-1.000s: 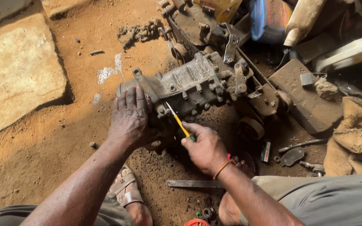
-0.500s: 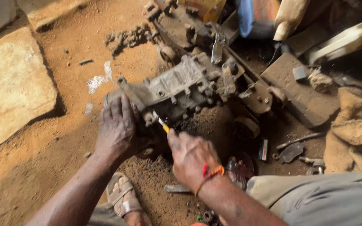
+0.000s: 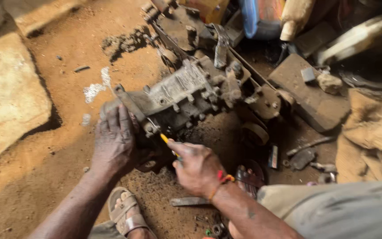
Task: The person uses a screwdriver and a cloth to adjust and clean a disassembled engine component on the floor.
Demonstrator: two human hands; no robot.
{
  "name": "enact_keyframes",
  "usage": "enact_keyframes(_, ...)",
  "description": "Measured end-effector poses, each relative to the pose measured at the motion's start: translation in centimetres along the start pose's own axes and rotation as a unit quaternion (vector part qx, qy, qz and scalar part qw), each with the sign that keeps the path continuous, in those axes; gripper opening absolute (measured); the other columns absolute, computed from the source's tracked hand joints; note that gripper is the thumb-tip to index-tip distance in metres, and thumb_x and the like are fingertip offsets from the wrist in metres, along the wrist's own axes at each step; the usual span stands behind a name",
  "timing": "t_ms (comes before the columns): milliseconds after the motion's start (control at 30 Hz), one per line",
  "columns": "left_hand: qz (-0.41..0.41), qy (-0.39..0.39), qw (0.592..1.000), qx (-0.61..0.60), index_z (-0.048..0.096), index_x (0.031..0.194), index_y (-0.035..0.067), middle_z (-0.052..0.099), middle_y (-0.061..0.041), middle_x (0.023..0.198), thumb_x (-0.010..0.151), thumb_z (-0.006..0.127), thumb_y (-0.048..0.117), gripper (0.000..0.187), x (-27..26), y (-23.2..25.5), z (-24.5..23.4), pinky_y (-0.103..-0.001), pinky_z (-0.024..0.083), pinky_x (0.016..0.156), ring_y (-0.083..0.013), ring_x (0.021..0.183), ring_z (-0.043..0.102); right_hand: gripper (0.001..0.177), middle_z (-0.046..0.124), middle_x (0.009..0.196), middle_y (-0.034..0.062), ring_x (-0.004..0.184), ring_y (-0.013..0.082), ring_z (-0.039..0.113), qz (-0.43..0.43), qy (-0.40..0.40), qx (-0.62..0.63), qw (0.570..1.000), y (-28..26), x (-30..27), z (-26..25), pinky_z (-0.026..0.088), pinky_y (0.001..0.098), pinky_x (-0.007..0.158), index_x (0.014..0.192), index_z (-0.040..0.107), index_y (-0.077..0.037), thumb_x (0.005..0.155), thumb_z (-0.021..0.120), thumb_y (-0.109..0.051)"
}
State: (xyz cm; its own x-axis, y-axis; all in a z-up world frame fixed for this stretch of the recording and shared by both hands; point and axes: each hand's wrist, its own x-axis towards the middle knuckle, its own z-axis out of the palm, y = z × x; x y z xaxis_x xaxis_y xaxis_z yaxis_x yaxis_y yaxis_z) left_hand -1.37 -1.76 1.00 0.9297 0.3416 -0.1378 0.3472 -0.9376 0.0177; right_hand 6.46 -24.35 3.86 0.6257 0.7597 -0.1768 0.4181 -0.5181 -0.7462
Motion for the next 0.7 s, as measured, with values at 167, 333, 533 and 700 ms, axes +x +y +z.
enact_keyframes(167, -0.033, -0.016, 0.998, -0.045, 0.012, 0.157, -0.006, 0.026, -0.031, 0.158, 0.060, 0.079, 0.070, 0.140, -0.4, 0.5, -0.8, -0.057, 0.027, 0.121, -0.0455, 0.146, 0.026, 0.048, 0.073, 0.123, 0.0145, 0.109, 0.0324, 0.071, 0.010, 0.028, -0.019, 0.999, 1.0, 0.1, -0.4, 0.056, 0.0409, 0.095, 0.133, 0.066, -0.011, 0.085, 0.068, -0.015)
enact_keyframes(333, 0.011, 0.020, 0.999, -0.030, 0.011, 0.155, -0.008, 0.024, -0.036, 0.157, 0.064, 0.079, 0.075, 0.141, -0.3, 0.6, -1.1, -0.062, 0.022, 0.117, -0.0511, 0.144, 0.022, 0.048, 0.072, 0.125, 0.0142, 0.110, 0.0275, 0.072, 0.029, 0.008, -0.024, 0.999, 0.7, 0.2, -0.1, 0.055, 0.0387, 0.100, 0.136, 0.063, -0.011, 0.089, 0.067, -0.017)
enact_keyframes(533, 0.046, 0.067, 0.997, -0.002, 0.015, 0.152, -0.011, 0.026, -0.038, 0.154, 0.064, 0.077, 0.076, 0.139, -0.5, 0.3, -0.4, -0.064, 0.024, 0.116, -0.0542, 0.144, 0.026, 0.049, 0.072, 0.123, 0.0156, 0.110, 0.0282, 0.072, 0.133, -0.049, -0.019, 0.990, -0.5, 0.5, -1.1, 0.056, 0.0382, 0.100, 0.140, 0.060, -0.016, 0.091, 0.066, -0.022)
enact_keyframes(700, 0.037, 0.047, 0.998, 0.014, 0.018, 0.151, -0.008, 0.027, -0.036, 0.153, 0.065, 0.076, 0.078, 0.134, -0.5, 0.3, -0.6, -0.061, 0.025, 0.116, -0.0513, 0.143, 0.027, 0.050, 0.071, 0.125, 0.0143, 0.107, 0.0264, 0.072, 0.052, -0.013, -0.009, 0.999, -0.4, 0.1, 0.1, 0.056, 0.0397, 0.098, 0.139, 0.060, -0.013, 0.090, 0.067, -0.021)
